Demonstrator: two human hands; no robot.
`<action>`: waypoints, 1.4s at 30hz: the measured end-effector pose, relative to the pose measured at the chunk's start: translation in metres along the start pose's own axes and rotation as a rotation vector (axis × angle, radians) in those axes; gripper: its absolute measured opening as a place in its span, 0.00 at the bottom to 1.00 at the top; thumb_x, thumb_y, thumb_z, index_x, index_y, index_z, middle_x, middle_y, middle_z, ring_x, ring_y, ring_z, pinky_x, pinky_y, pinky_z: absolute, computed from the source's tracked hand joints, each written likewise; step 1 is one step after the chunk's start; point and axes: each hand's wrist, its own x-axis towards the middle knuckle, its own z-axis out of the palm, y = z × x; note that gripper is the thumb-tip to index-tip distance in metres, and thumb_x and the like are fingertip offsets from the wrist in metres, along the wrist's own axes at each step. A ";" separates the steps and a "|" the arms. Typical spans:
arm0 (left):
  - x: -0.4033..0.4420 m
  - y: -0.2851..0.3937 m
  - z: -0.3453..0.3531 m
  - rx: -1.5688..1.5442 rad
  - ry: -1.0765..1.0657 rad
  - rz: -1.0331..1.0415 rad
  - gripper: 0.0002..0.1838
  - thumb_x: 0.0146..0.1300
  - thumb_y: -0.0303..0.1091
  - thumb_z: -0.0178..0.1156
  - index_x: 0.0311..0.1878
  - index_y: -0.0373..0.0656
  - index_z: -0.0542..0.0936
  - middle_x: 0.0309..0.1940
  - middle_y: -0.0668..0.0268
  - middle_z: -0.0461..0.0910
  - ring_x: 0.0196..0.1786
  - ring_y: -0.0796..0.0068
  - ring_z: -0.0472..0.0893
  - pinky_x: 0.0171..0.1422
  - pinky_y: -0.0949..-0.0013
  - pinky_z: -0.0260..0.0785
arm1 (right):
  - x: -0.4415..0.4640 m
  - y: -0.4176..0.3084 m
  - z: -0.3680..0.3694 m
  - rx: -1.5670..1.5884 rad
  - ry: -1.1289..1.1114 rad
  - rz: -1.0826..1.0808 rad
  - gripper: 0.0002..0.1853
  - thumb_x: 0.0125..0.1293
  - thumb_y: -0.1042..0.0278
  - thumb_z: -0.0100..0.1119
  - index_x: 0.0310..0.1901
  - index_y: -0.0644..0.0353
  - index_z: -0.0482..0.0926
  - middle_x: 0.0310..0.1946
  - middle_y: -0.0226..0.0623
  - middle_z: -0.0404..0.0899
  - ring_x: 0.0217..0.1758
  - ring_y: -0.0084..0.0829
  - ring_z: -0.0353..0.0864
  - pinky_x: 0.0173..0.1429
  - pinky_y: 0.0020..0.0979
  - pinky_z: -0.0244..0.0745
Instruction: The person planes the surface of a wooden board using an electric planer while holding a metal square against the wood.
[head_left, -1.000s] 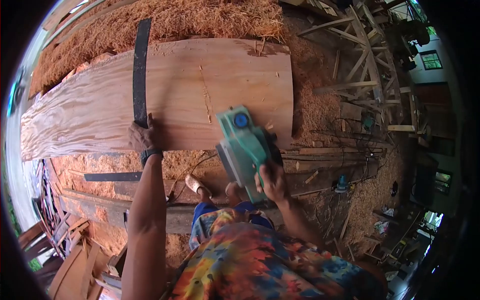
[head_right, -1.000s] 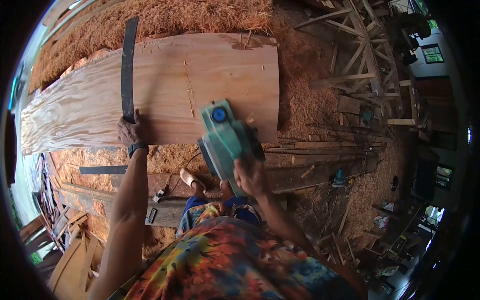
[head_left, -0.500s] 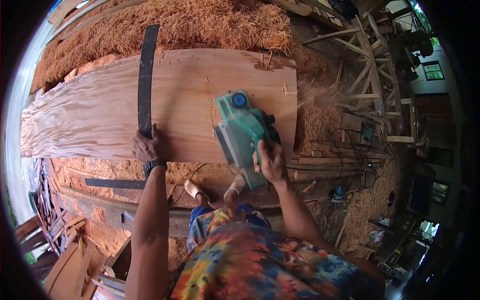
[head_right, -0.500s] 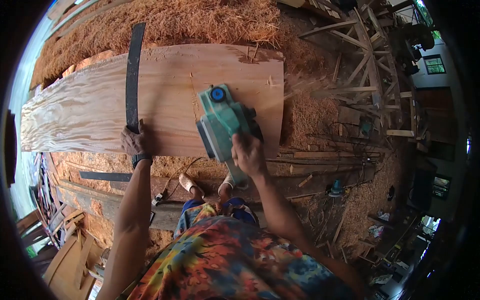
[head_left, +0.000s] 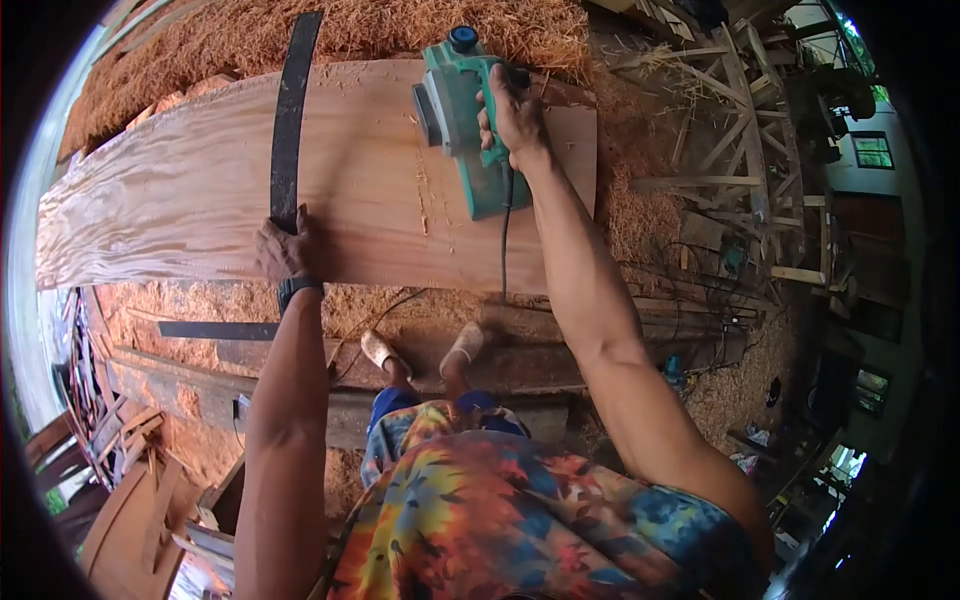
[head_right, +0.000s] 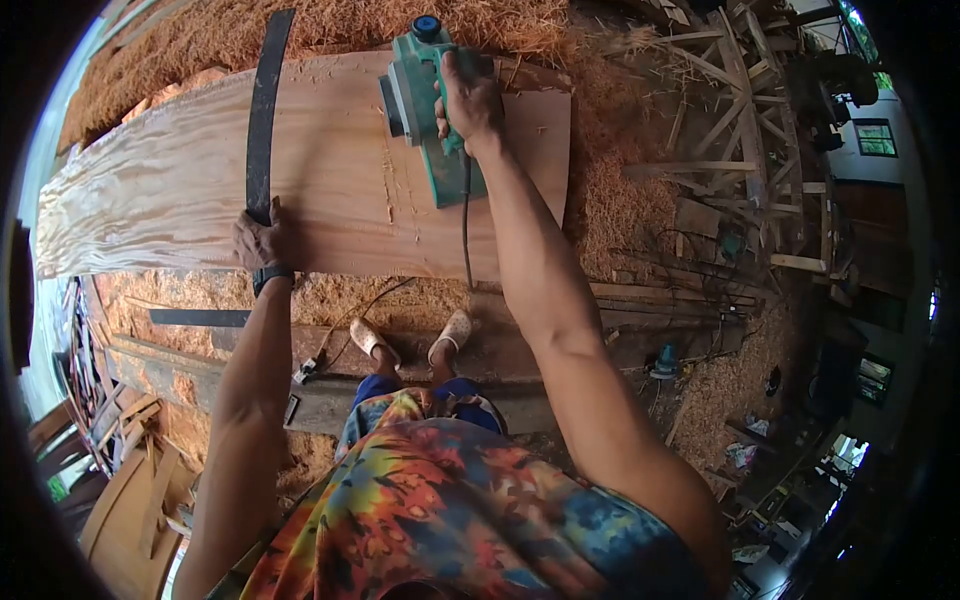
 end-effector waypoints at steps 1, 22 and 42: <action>0.000 0.002 -0.003 0.005 -0.026 -0.009 0.37 0.61 0.71 0.56 0.53 0.43 0.76 0.47 0.56 0.79 0.56 0.52 0.78 0.57 0.49 0.65 | -0.015 0.001 0.000 -0.013 -0.004 -0.002 0.31 0.73 0.34 0.50 0.37 0.61 0.75 0.16 0.30 0.70 0.13 0.22 0.68 0.18 0.27 0.65; 0.006 0.011 -0.023 0.032 -0.244 -0.109 0.42 0.64 0.74 0.50 0.61 0.41 0.74 0.58 0.50 0.76 0.64 0.48 0.74 0.67 0.47 0.62 | -0.347 0.056 -0.019 -0.051 0.005 0.229 0.22 0.72 0.44 0.59 0.40 0.60 0.74 0.22 0.24 0.72 0.24 0.16 0.72 0.29 0.23 0.69; 0.002 0.003 -0.002 0.023 -0.078 -0.051 0.37 0.60 0.71 0.57 0.54 0.43 0.76 0.49 0.55 0.79 0.59 0.51 0.76 0.60 0.47 0.64 | -0.097 -0.004 -0.037 -0.132 0.073 0.064 0.29 0.76 0.37 0.47 0.40 0.62 0.75 0.15 0.28 0.69 0.13 0.20 0.68 0.18 0.26 0.65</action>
